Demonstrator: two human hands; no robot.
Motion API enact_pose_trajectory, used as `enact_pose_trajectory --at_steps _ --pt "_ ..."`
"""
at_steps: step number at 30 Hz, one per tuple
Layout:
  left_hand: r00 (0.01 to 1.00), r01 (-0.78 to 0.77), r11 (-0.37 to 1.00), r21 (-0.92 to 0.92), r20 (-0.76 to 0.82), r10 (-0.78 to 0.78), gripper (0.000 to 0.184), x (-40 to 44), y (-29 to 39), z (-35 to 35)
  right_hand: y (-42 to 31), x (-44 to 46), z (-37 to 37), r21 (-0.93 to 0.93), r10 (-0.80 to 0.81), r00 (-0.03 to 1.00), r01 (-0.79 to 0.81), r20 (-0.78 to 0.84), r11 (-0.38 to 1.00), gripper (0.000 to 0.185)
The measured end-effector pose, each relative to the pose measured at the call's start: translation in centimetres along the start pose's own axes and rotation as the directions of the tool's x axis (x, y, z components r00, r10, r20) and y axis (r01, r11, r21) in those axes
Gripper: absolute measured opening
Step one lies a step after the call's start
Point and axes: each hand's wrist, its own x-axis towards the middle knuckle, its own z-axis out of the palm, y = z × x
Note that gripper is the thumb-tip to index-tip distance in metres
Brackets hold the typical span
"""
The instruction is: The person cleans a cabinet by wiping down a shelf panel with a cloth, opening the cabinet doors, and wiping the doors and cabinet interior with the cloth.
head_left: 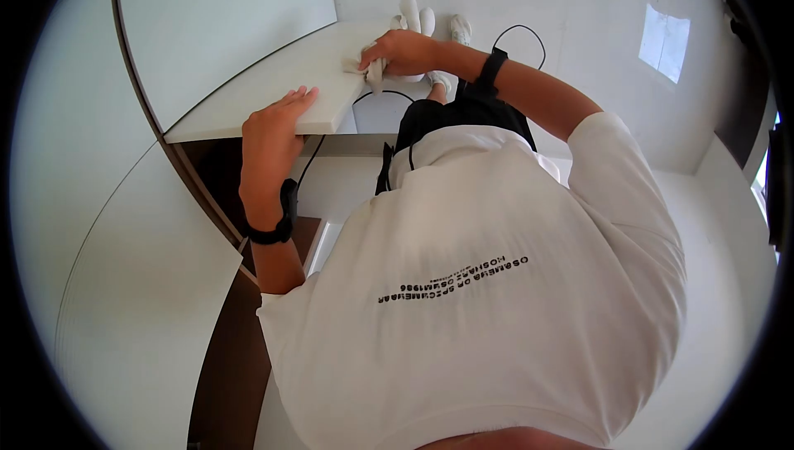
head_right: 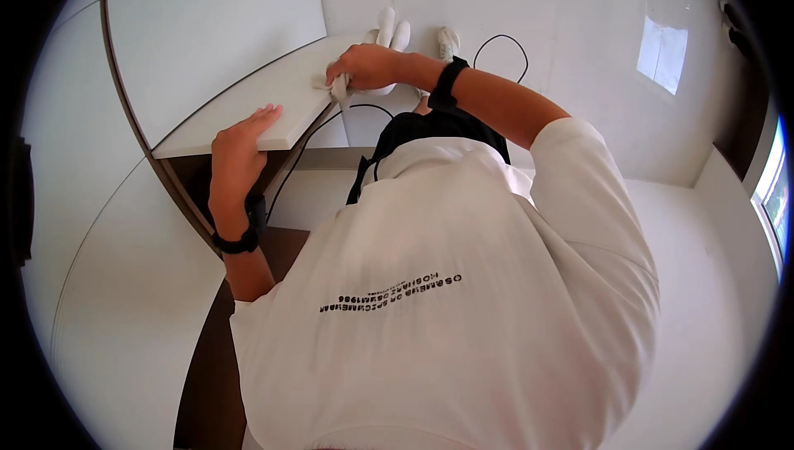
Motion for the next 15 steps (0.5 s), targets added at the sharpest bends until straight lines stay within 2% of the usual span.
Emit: enact_pose_trajectory --at_steps 3,6,7,9,11,13,15 --pt "0.995 -0.067 0.998 -0.017 -0.079 0.065 0.067 -0.3 -1.6 0.4 -6.5 0.2 -2.5 0.052 -0.115 0.993 0.115 -0.009 0.992 0.042" --pt "1.000 -0.005 0.999 0.038 -0.010 0.005 0.056 -0.7 -1.4 0.3 -12.1 -0.1 -3.2 0.140 -0.161 0.986 0.167 -0.052 0.976 0.052" --pt "1.000 -0.022 0.999 0.035 -0.014 0.023 0.055 -1.0 -1.5 0.7 -12.6 -0.2 -2.9 0.106 -0.123 0.992 0.124 -0.017 0.987 0.053" --pt "0.999 -0.045 0.998 0.034 -0.020 0.045 0.054 -1.5 -2.3 1.2 -12.4 -0.1 -2.2 0.095 -0.144 0.990 0.143 0.002 0.985 0.051" --pt "0.993 -0.068 0.998 -0.008 -0.101 0.067 0.058 -2.2 -3.1 2.1 -11.1 0.6 -1.5 0.085 -0.159 0.987 0.157 0.025 0.984 0.054" --pt "0.982 -0.104 0.995 0.000 -0.161 0.103 0.065 -3.2 -3.4 2.9 -8.8 0.6 0.1 0.015 -0.102 0.991 0.101 0.084 0.995 0.053" --pt "0.955 -0.014 0.994 0.105 -0.292 0.045 0.067 -4.2 -2.7 3.4 -7.6 0.4 1.2 -0.013 -0.100 0.991 0.101 0.086 0.995 0.051"
